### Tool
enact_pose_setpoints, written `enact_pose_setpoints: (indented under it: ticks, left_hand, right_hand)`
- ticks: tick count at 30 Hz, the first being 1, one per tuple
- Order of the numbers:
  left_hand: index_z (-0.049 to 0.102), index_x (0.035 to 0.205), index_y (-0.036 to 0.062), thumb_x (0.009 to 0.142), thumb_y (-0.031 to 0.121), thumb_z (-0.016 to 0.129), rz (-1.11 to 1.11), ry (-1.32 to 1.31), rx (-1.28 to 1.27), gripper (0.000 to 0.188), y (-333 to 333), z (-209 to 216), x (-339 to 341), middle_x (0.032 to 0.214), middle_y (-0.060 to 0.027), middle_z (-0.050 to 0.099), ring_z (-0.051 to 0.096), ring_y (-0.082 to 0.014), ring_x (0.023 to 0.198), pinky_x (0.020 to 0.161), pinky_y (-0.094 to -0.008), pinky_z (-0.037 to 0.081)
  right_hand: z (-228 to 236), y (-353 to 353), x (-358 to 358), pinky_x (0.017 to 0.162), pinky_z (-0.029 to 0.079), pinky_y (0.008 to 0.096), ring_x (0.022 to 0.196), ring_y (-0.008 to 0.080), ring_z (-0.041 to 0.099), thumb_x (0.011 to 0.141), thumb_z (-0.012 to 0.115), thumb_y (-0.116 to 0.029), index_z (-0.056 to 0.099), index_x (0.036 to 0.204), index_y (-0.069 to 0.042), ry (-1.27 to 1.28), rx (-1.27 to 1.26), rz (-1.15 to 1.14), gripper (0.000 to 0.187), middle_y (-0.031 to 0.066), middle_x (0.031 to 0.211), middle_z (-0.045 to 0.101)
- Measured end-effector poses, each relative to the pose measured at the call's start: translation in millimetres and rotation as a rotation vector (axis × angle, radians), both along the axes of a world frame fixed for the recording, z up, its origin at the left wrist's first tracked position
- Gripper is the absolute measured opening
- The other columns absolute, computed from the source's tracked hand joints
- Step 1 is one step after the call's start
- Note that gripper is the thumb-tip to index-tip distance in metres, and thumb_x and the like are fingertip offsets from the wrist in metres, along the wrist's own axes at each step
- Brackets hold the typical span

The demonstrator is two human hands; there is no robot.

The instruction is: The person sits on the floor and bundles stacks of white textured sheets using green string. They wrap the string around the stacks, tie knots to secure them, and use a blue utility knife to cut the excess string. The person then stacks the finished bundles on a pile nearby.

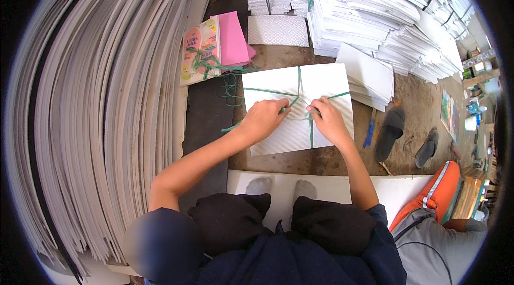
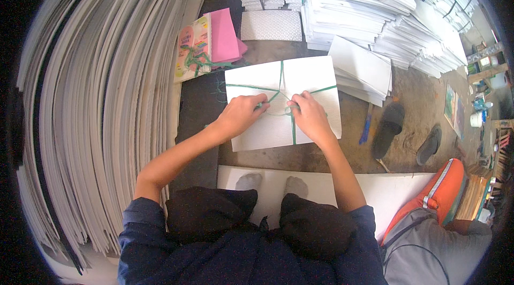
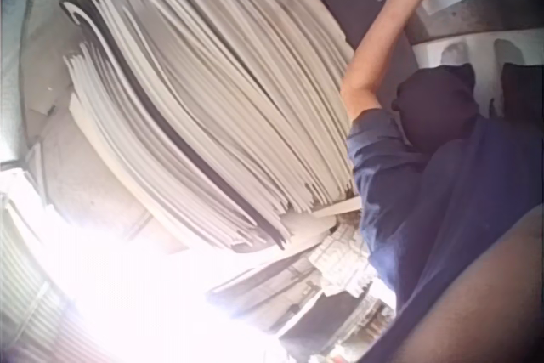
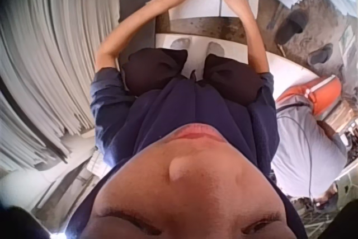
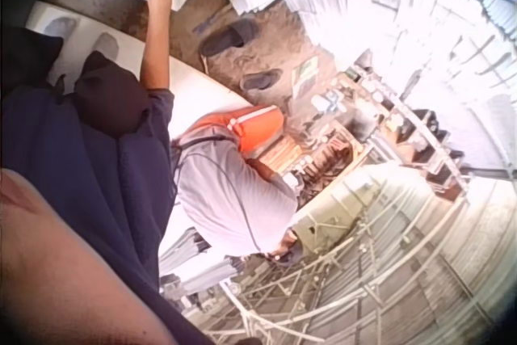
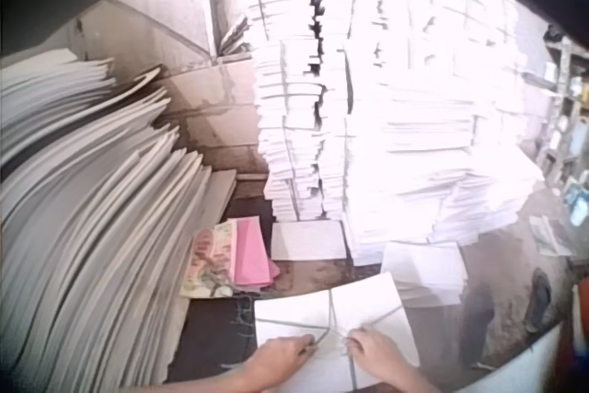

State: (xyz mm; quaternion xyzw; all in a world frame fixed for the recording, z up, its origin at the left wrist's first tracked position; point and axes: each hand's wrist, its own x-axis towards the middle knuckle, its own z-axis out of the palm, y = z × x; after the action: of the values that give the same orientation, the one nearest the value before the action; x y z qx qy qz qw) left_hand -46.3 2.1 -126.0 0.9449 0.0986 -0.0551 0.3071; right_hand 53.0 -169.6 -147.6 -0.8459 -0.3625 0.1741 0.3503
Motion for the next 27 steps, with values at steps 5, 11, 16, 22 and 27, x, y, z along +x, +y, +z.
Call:
enact_pose_setpoints:
  ticks: [5, 11, 16, 22, 27]
  left_hand:
    - [0.056, 0.085, 0.001, 0.076, 0.006, 0.058, -0.053, -0.465, -0.032, 0.01, -11, -4, -13, 0.084, -0.0163, 0.054, 0.057, -0.0327, 0.072, 0.061, -0.0379, 0.048]
    - [0.054, 0.091, -0.0002, 0.08, 0.003, 0.054, 0.095, -0.594, -0.347, 0.011, -44, -29, 0, 0.085, -0.0129, 0.054, 0.055, -0.0327, 0.07, 0.061, -0.0362, 0.045]
    - [0.056, 0.094, 0.0003, 0.083, 0.002, 0.05, 0.244, -0.609, -0.477, 0.012, -53, -35, 11, 0.087, -0.0128, 0.057, 0.056, -0.0254, 0.068, 0.061, -0.0324, 0.044]
    - [0.058, 0.099, 0.0003, 0.084, 0.005, 0.05, 0.105, -0.576, -0.589, 0.017, -52, -57, 11, 0.087, -0.0137, 0.061, 0.055, -0.0238, 0.066, 0.06, -0.0303, 0.044]
    - [0.058, 0.094, 0.0008, 0.086, 0.008, 0.05, 0.15, -0.485, -0.656, 0.014, -54, -46, 9, 0.082, -0.0121, 0.062, 0.055, -0.0207, 0.064, 0.06, -0.029, 0.043]
  right_hand:
    - [-2, -4, -1, 0.066, 0.042, 0.0393, 0.076, 0.031, 0.054, 0.082, 0.05, -0.011, 0.053, 0.086, -0.003, -0.005, 0.004, 0.049, 0.009, 0.0119, 0.086, 0.047]
    - [-2, -8, -6, 0.083, 0.037, 0.0365, 0.092, 0.027, 0.044, 0.081, 0.051, -0.004, 0.052, 0.088, 0.001, -0.219, 0.001, 0.096, 0.008, 0.0092, 0.088, 0.046]
    - [15, -13, -5, 0.078, 0.036, 0.0328, 0.088, 0.0263, 0.042, 0.084, 0.051, -0.014, 0.055, 0.092, -0.003, -0.229, -0.147, 0.206, 0.014, 0.0109, 0.086, 0.05]
    - [16, -8, 14, 0.058, 0.036, 0.0279, 0.06, 0.015, 0.045, 0.089, 0.047, -0.024, 0.053, 0.08, -0.004, 0.34, 0.015, 0.151, 0.023, 0.0054, 0.069, 0.052]
    - [44, 24, 54, 0.048, 0.035, 0.0228, 0.051, 0.0072, 0.042, 0.09, 0.048, -0.028, 0.049, 0.071, -0.005, 0.795, 0.067, 0.048, 0.03, -0.0002, 0.062, 0.048]
